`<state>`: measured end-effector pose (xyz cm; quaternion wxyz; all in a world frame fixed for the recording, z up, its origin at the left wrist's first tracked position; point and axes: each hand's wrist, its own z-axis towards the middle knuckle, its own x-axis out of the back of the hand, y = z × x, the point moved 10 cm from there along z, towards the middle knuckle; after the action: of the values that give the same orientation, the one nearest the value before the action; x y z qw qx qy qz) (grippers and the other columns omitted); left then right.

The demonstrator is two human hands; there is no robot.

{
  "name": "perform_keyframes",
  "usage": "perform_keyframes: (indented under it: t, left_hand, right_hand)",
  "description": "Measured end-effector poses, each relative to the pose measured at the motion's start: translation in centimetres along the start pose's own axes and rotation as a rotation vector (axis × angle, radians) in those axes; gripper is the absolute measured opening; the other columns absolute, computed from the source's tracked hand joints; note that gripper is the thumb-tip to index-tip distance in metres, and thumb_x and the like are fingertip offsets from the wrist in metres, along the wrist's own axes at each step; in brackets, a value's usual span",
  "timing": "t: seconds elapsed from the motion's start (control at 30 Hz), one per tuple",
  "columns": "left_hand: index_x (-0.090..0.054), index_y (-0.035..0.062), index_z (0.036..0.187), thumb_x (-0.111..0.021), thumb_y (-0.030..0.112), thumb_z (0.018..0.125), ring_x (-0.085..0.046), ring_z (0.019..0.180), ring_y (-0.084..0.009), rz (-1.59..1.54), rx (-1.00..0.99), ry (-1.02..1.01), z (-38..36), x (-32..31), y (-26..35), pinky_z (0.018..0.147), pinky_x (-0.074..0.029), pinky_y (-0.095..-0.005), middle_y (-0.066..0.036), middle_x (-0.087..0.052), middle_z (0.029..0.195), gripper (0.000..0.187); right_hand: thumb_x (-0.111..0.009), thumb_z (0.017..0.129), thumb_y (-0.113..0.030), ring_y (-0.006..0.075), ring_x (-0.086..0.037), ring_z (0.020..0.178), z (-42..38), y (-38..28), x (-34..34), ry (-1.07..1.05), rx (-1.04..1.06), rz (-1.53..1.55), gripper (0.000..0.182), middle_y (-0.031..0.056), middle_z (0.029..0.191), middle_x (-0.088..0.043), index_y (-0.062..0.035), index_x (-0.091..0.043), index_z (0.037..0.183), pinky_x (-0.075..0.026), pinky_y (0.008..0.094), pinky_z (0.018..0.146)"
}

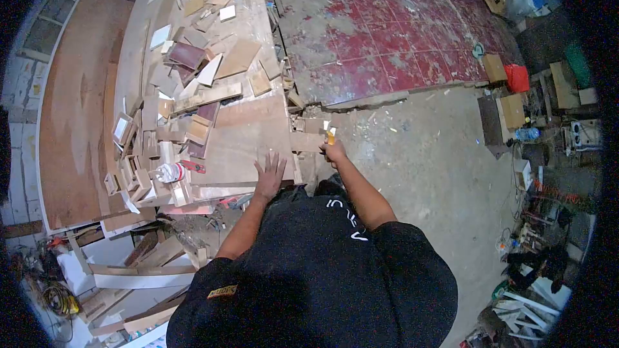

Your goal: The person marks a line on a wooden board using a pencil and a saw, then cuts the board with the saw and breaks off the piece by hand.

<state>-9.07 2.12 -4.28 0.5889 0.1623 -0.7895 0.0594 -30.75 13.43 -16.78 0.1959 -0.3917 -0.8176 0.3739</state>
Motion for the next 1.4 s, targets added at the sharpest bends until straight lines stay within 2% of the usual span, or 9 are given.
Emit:
perform_keyframes:
  t: [0.1,0.27,0.47,0.57,0.73,0.83,0.9,1.17,1.4]
  left_hand:
    - [-0.027,0.0103,0.154,-0.054,0.016,0.091,-0.013,0.148,-0.0499,0.056,0.002,0.013,0.2,-0.8,-0.1,0.101,-0.018,-0.0833,-0.022,-0.014,0.162,0.069]
    - [-0.028,0.0093,0.154,-0.054,0.014,0.090,-0.012,0.148,-0.0504,0.061,0.003,0.068,0.2,-0.5,-0.1,0.101,-0.018,-0.0835,-0.025,-0.012,0.162,0.069]
    - [-0.029,0.0071,0.153,-0.060,0.013,0.085,-0.012,0.147,-0.0521,-0.051,0.028,0.034,0.2,-0.1,-0.1,0.101,-0.017,-0.0835,-0.028,-0.011,0.161,0.076]
    - [-0.029,0.0071,0.153,-0.064,0.011,0.082,-0.011,0.147,-0.0527,-0.002,0.045,0.105,0.4,-0.5,-0.4,0.102,-0.017,-0.0827,-0.028,-0.011,0.161,0.079]
    - [-0.027,0.0071,0.153,-0.065,0.010,0.080,-0.009,0.148,-0.0529,-0.134,0.043,-0.066,0.5,0.8,-0.3,0.103,-0.016,-0.0816,-0.029,-0.009,0.161,0.083]
    - [-0.025,0.0094,0.155,-0.062,0.007,0.082,-0.010,0.148,-0.0518,-0.116,0.021,-0.023,0.8,1.2,-0.2,0.104,-0.016,-0.0811,-0.027,-0.009,0.162,0.082]
    - [-0.025,0.0090,0.155,-0.062,0.008,0.082,-0.009,0.148,-0.0519,-0.127,0.016,-0.009,0.8,1.1,-0.2,0.104,-0.016,-0.0810,-0.028,-0.009,0.161,0.083]
    - [-0.022,0.0065,0.155,-0.067,0.015,0.079,-0.011,0.146,-0.0548,-0.094,-0.047,-0.072,1.7,0.9,0.1,0.104,-0.016,-0.0810,-0.031,-0.008,0.160,0.089]
    - [-0.022,0.0106,0.157,-0.057,0.013,0.087,-0.013,0.148,-0.0507,0.000,-0.123,-0.057,1.5,0.1,0.9,0.102,-0.018,-0.0823,-0.025,-0.009,0.163,0.078]
  right_hand:
    - [-0.072,0.078,-0.004,0.0155,-0.056,0.063,-0.9,-1.4,-1.2,-0.058,-0.012,-0.015,0.024,0.0026,0.075,-0.057,-0.0092,-0.054,0.093,-0.044,0.0325,0.054]
    - [-0.073,0.080,-0.007,0.0128,-0.051,0.054,0.7,-2.9,-3.6,-0.065,0.140,-0.119,0.023,0.0010,0.072,-0.056,-0.0104,-0.054,0.093,-0.040,0.0307,0.046]
    - [-0.075,0.080,-0.010,0.0132,-0.051,0.052,-2.5,-6.6,-5.6,-0.193,0.004,-0.255,0.023,0.0017,0.070,-0.057,-0.0098,-0.055,0.091,-0.039,0.0318,0.043]
    - [-0.074,0.081,-0.010,0.0142,-0.049,0.047,0.1,-4.5,-5.6,-0.168,0.074,-0.303,0.021,0.0016,0.066,-0.055,-0.0096,-0.053,0.088,-0.037,0.0320,0.040]
    - [-0.074,0.080,-0.009,0.0143,-0.050,0.048,1.0,-3.8,-5.7,-0.229,0.002,-0.274,0.021,0.0022,0.065,-0.055,-0.0091,-0.054,0.086,-0.038,0.0326,0.042]
    - [-0.077,0.077,-0.009,0.0149,-0.056,0.057,1.3,-4.6,-5.6,-0.200,0.039,-0.267,0.024,0.0033,0.070,-0.059,-0.0078,-0.056,0.088,-0.045,0.0336,0.050]
    - [-0.071,0.082,-0.009,0.0124,-0.043,0.041,1.4,-5.7,-5.8,-0.191,0.155,-0.292,0.019,0.0014,0.063,-0.054,-0.0101,-0.052,0.085,-0.032,0.0300,0.037]
    - [-0.072,0.082,-0.010,0.0121,-0.045,0.043,0.3,-5.3,-5.8,-0.182,0.137,-0.223,0.018,0.0028,0.065,-0.056,-0.0099,-0.054,0.087,-0.033,0.0295,0.037]
    - [-0.073,0.081,-0.010,0.0124,-0.048,0.045,0.8,-5.0,-5.6,-0.186,0.214,-0.327,0.019,0.0037,0.066,-0.059,-0.0089,-0.055,0.087,-0.035,0.0310,0.038]
